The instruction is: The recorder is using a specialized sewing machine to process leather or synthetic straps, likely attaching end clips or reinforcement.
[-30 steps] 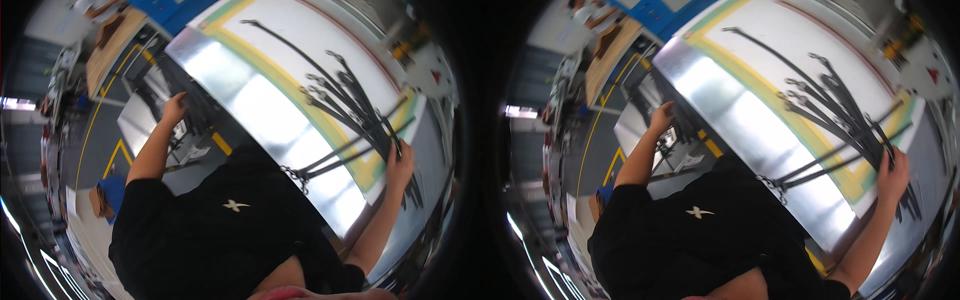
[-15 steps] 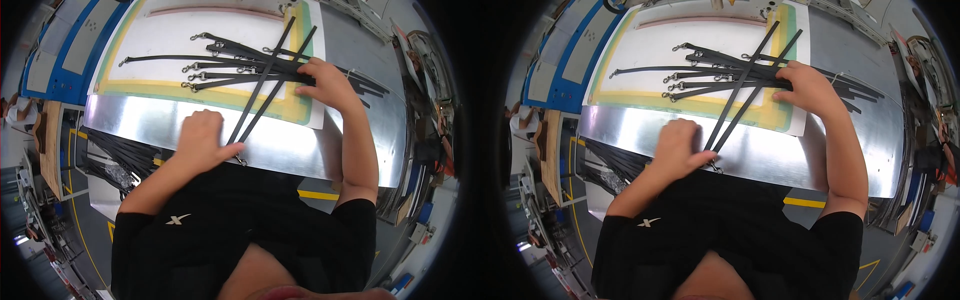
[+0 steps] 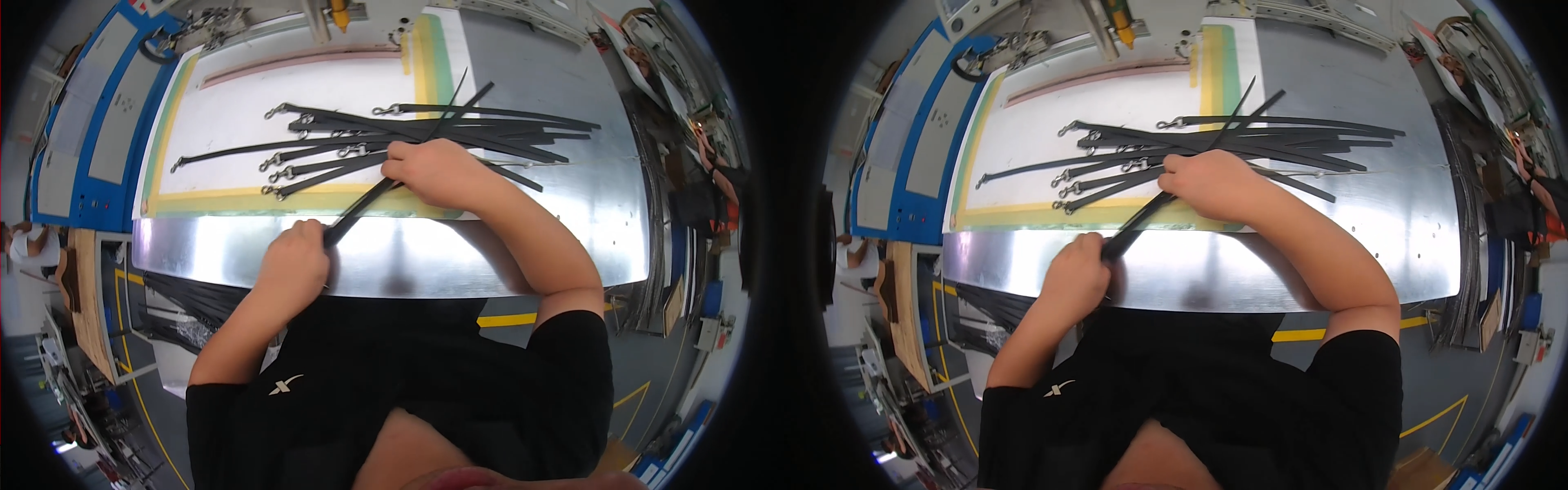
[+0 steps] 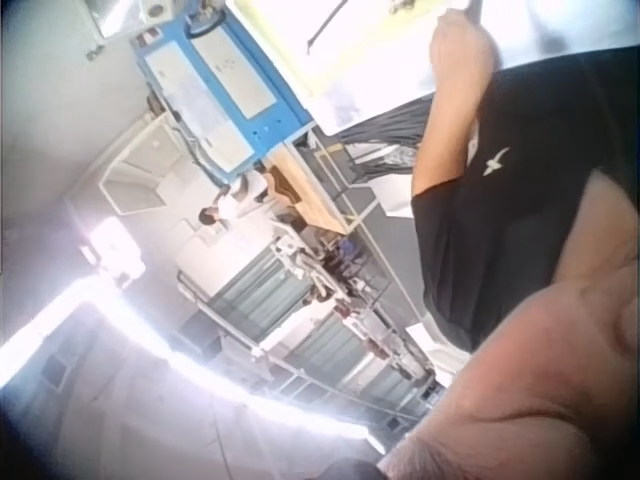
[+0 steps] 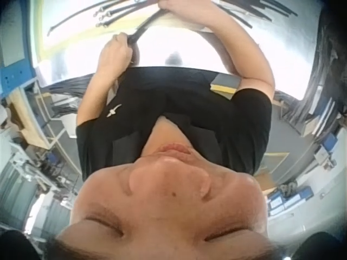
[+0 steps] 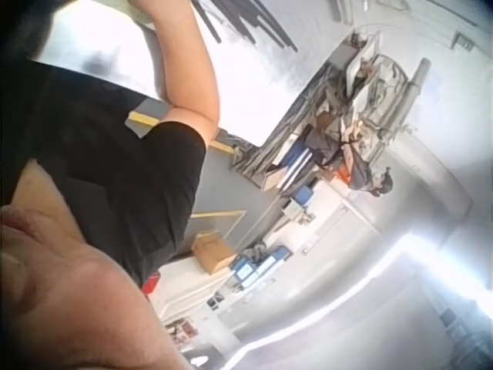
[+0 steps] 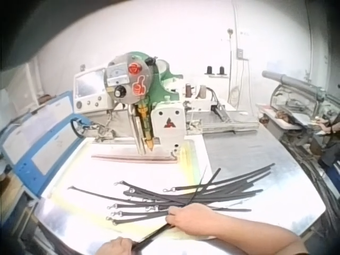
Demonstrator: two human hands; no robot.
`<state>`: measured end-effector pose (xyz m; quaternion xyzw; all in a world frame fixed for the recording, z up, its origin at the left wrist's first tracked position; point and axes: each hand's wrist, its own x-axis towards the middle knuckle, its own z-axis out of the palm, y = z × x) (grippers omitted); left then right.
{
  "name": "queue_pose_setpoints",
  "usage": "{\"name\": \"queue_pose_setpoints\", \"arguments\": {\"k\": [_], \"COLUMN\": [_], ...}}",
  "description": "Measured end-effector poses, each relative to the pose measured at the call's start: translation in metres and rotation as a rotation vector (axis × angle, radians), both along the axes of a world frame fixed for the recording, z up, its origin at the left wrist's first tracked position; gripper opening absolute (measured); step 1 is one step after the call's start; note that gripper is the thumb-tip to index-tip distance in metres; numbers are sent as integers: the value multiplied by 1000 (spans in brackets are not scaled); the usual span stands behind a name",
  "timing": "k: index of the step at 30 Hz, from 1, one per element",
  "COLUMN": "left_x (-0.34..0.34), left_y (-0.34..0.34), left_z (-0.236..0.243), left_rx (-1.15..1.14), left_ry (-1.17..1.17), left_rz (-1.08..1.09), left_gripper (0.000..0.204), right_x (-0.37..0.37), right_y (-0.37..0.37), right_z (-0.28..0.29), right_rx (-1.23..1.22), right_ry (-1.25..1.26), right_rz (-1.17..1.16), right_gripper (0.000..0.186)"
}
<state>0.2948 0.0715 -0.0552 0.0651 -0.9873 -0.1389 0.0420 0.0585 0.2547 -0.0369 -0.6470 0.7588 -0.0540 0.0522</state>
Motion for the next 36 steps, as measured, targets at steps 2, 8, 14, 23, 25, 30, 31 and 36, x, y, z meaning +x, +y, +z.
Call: {"name": "queue_pose_setpoints", "arguments": {"k": [2,8,14,23,25,30,31,36], "left_x": [-1,-26,-70,-54,-27,33,31,19], "left_y": [-13,-89,-138,-192,-246,-328,-322,-278], "left_z": [11,18,17,-23,-39,-66,-63,-54], "left_rx": [-103,-126,-88,-218,-200,-154,-120,-44], "left_ry": [-98,154,89,271,326,230,202,158], "left_rz": [-1,165,28,162,374,538,498,429], "left_gripper": [16,21,30,53,49,50,51,53], "right_x": [-1,-23,-44,-97,-101,-116,-117,-114], "right_y": [4,28,55,40,37,31,29,3], "right_z": [4,41,68,1,-6,-16,-16,14], "right_rx": [-56,-28,210,-208,-170,-138,-101,33], "right_ry": [36,138,21,-122,-131,-274,-280,-263], "right_rz": [-19,-313,-488,-624,-582,-627,-602,-629], "right_gripper": [17,19,20,25,22,17,16,16]}}
